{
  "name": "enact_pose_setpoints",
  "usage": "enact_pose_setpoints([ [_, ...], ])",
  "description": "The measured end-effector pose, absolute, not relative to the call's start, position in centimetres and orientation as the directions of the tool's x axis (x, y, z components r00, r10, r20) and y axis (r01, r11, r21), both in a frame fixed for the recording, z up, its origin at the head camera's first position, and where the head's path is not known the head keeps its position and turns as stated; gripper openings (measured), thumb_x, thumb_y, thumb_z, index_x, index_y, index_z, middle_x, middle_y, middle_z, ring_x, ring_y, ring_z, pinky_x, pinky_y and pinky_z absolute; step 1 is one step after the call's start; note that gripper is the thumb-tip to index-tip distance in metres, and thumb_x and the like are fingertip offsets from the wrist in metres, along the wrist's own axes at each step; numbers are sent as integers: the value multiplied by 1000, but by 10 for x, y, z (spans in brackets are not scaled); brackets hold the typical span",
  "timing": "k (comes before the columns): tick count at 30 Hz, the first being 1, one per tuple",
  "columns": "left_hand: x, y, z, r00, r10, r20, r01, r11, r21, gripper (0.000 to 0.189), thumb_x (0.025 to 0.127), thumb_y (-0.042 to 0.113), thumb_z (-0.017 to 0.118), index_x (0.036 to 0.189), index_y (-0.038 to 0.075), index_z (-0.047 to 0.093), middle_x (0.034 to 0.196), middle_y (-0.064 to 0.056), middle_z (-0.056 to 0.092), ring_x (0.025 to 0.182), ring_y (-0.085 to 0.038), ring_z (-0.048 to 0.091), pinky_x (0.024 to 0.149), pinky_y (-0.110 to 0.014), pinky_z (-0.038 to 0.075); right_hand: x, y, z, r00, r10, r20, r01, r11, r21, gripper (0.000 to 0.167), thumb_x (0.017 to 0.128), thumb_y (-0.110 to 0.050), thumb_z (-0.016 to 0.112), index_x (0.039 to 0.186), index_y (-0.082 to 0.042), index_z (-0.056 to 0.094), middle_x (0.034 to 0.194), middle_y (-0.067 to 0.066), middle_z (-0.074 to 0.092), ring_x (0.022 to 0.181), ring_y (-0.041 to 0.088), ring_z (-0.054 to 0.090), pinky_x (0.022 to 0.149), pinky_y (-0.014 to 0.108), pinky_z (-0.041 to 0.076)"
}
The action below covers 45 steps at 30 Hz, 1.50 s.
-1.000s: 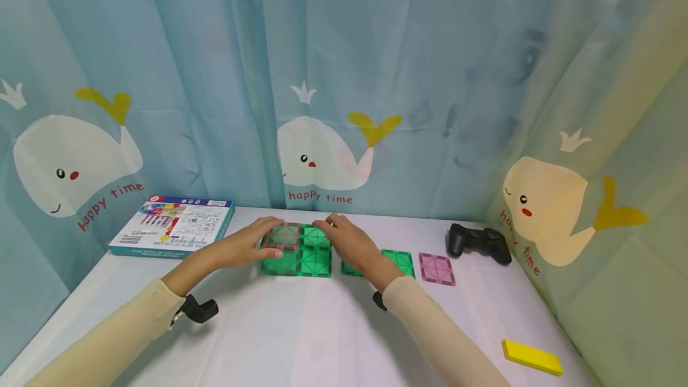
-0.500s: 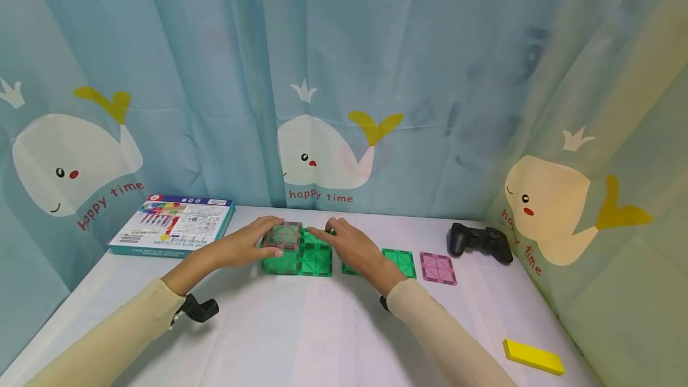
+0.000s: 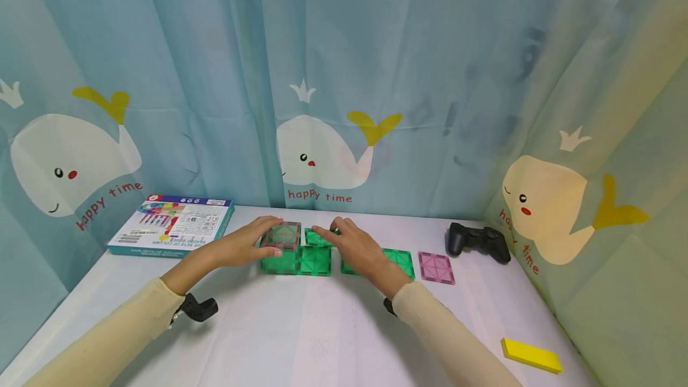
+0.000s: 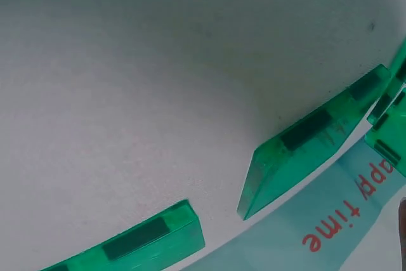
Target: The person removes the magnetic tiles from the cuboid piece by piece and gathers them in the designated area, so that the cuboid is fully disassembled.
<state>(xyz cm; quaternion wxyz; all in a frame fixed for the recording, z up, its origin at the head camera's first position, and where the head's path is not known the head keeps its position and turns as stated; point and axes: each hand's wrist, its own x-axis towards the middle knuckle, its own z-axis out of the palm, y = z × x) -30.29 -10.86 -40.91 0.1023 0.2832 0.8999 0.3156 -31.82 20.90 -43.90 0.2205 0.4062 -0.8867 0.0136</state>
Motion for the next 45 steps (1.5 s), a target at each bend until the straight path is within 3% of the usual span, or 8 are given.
enact_pose_setpoints([
  [9,-301,-110,-409,-822,570,-9,442,647,621,84,105,43,67,166,1,26,170,-24,24,159,-41,25,126,-60,29,-316,223,-417,-618,-646,449,-733,679,-33,68,97,8,71,155,-23,56,112,4,58,99,17,54,71,26,53],
  [16,-301,-110,-409,-818,575,0,451,641,621,83,105,42,67,165,1,27,170,-24,25,158,-42,25,126,-61,29,-309,244,-396,-581,-595,555,-782,597,-179,57,96,13,68,148,-10,63,108,9,59,86,14,55,68,27,53],
  [20,-302,-110,-410,-814,580,5,457,636,622,82,105,41,67,165,0,27,170,-25,25,158,-43,26,126,-61,29,-298,256,-388,-613,-566,551,-766,596,-241,53,96,14,67,144,-9,66,105,7,58,83,11,54,66,25,50],
  [29,-303,-109,-411,-808,590,12,467,627,624,82,106,41,66,165,-1,27,169,-26,25,158,-44,26,125,-62,29,-266,286,-383,-727,-579,370,-687,599,-413,44,98,9,68,138,-9,70,104,5,63,89,9,61,80,26,58],
  [35,-302,-109,-410,-814,580,5,458,638,619,83,106,42,66,165,0,26,170,-25,25,158,-43,26,125,-62,29,-254,298,-392,-774,-612,163,-560,542,-626,37,105,-1,63,141,-7,66,114,14,67,92,14,61,81,25,55],
  [41,-303,-108,-409,-808,588,8,467,633,617,82,106,41,65,165,-2,27,169,-26,26,157,-45,27,124,-63,30,-253,300,-411,-774,-634,-12,-411,516,-752,36,109,-11,59,145,-7,63,133,17,64,101,21,63,85,27,55],
  [45,-302,-108,-409,-807,591,15,471,627,620,81,106,39,65,164,-3,27,168,-27,26,157,-46,27,125,-63,29,-256,297,-420,-770,-635,-60,-388,541,-746,35,108,-11,60,143,-7,64,129,15,63,102,20,62,82,27,55],
])
